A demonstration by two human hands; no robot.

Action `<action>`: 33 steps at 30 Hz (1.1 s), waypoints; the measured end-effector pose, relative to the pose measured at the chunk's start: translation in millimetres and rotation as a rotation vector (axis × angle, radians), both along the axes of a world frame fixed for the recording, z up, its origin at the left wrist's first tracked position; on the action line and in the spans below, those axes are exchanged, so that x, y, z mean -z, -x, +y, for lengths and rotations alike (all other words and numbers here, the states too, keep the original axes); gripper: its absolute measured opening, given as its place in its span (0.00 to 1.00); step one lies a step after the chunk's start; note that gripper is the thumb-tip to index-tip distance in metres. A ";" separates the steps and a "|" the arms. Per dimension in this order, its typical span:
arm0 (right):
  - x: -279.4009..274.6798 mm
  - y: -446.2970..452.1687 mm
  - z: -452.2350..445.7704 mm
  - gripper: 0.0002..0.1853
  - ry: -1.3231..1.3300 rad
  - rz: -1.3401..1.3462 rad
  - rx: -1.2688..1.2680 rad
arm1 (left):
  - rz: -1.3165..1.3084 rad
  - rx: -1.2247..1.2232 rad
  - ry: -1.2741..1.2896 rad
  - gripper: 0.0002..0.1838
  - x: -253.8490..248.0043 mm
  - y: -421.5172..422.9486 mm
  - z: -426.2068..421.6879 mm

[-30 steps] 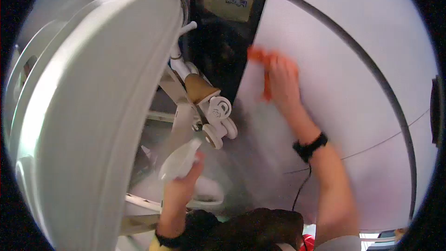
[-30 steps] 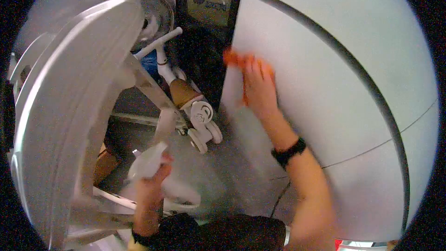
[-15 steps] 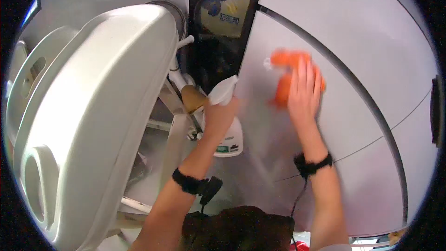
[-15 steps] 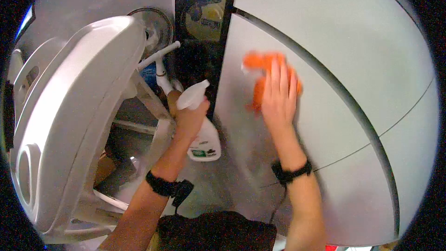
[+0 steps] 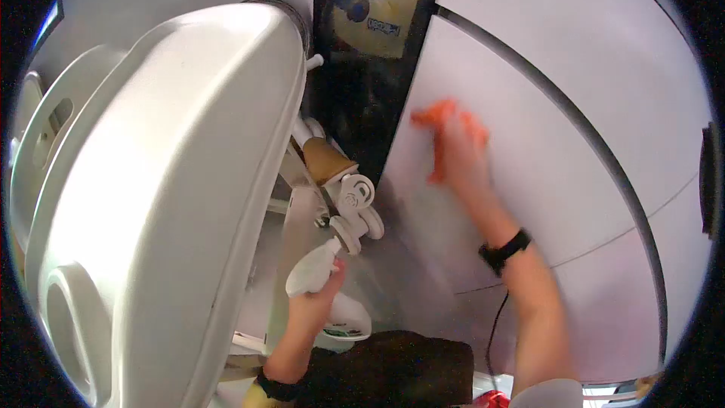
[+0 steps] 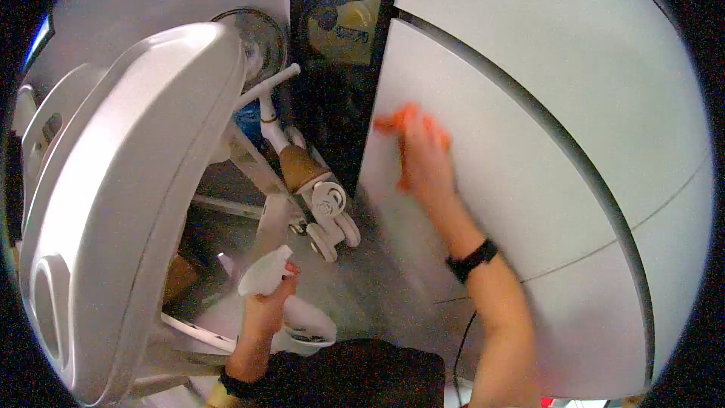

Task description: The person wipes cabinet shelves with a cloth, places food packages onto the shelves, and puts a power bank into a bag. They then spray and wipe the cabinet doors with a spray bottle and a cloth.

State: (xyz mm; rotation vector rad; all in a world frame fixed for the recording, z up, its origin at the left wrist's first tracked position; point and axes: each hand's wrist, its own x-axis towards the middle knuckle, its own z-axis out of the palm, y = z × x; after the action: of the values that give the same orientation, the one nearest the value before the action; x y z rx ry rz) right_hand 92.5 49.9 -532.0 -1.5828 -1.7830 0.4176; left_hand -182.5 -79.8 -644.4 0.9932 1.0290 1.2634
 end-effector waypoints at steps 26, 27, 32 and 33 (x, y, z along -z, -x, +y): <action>-88.0 21.1 92.1 0.18 -0.616 -1.473 0.694 | 0.123 0.200 -0.111 0.10 17.5 -49.9 -27.5; -87.9 15.4 73.2 0.18 -0.600 -1.486 0.707 | 0.096 0.193 -0.115 0.10 20.6 -51.0 -28.5; -78.5 -48.9 -78.6 0.16 -0.624 -1.348 0.776 | 0.136 0.245 -0.147 0.10 23.2 -67.2 -29.7; -82.2 -57.5 -120.0 0.16 -0.603 -1.370 0.785 | 0.078 0.226 -0.172 0.09 25.7 -73.6 -31.1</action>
State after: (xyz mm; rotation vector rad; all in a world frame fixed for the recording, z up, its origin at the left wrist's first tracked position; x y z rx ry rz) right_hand 150.0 -70.1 -449.8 -1.9947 -1.5425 -1.7519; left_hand -108.8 -110.9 -670.1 1.2625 0.8499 1.1463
